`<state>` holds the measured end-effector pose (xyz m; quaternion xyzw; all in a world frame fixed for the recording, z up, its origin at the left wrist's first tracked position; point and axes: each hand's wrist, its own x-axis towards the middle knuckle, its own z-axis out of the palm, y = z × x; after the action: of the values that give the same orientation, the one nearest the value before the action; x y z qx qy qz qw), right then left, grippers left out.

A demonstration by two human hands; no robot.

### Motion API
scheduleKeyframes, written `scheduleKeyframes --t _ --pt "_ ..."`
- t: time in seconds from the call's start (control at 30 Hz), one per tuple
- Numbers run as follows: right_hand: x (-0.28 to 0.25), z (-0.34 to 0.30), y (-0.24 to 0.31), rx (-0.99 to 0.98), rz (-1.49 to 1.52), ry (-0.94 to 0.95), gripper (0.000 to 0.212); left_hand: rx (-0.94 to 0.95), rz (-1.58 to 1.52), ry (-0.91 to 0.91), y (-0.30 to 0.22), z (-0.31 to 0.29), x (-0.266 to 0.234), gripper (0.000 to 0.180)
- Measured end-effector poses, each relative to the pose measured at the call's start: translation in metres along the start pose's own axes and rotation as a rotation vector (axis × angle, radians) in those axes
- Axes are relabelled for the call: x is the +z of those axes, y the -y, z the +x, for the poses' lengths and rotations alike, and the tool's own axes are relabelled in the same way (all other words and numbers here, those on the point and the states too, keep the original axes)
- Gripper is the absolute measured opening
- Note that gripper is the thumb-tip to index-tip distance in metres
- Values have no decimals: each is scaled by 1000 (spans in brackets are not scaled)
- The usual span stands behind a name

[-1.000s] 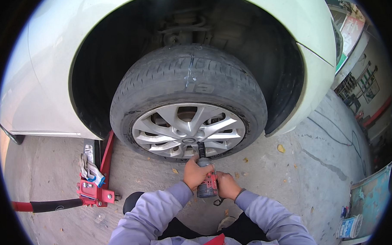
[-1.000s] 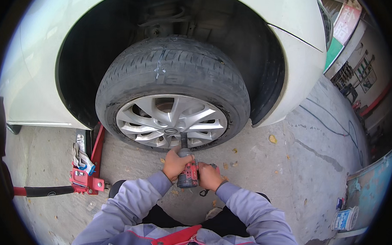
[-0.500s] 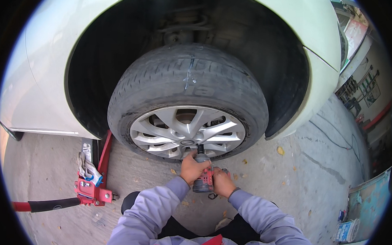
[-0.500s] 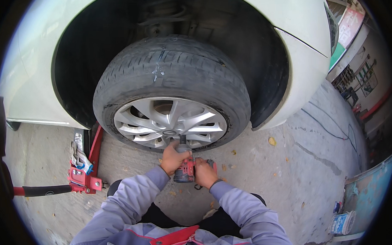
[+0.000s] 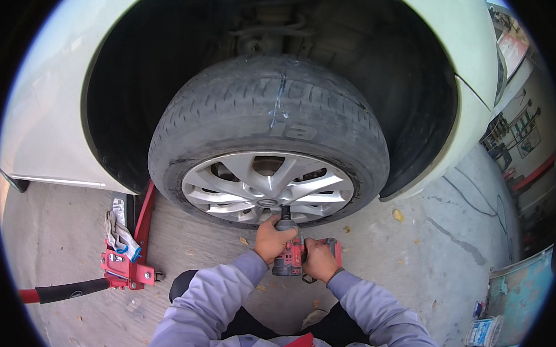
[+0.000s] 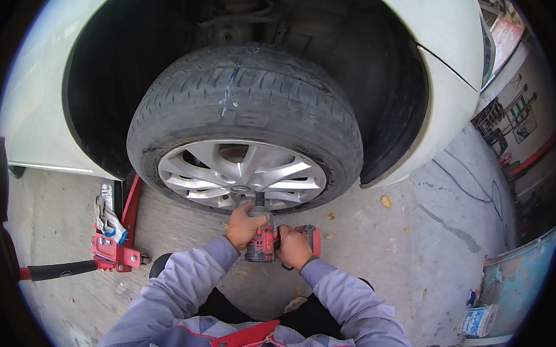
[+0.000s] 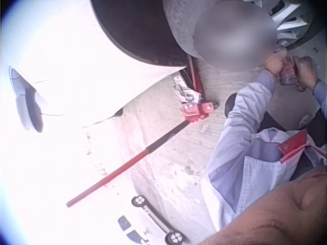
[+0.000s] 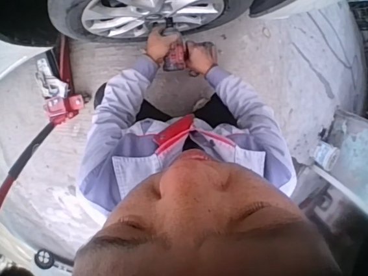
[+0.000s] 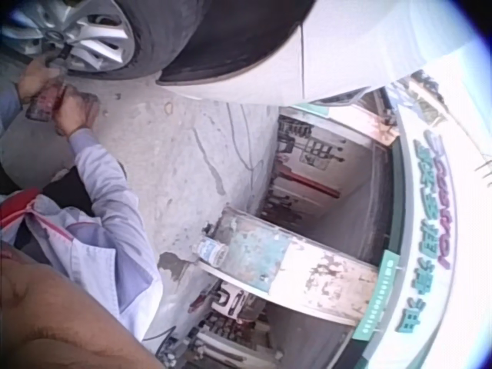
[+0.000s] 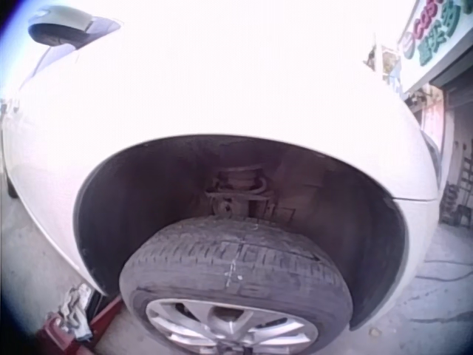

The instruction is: The person jacks up a white sedan, removes the front-left wheel using an impact wrench, rolls a spare tire into place, mounts it, and tightens the lug nuts. The person then lowers the car and finishes tightening the lug nuts with the impact wrench.

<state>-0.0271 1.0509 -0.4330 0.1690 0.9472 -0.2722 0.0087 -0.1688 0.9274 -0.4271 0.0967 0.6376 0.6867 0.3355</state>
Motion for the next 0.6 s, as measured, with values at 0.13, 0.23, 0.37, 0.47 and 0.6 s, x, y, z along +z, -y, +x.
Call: scheduleKeyframes --t 0.13,0.23,0.37,0.47,0.6 --pt "3 0 -2 -30 12 -21 33 13 56 2 -2 0 1 68" --pt "6 1 0 0 11 11 33 46 123 -53 -4 -1 0 69" --pt "6 1 0 -12 23 -11 33 49 116 -76 -5 -1 0 70" --pt "3 0 -1 -21 22 -27 33 -23 26 -42 -3 -1 1 69" --pt "2 -2 -1 -39 13 -37 32 -32 52 25 -2 3 -3 71"
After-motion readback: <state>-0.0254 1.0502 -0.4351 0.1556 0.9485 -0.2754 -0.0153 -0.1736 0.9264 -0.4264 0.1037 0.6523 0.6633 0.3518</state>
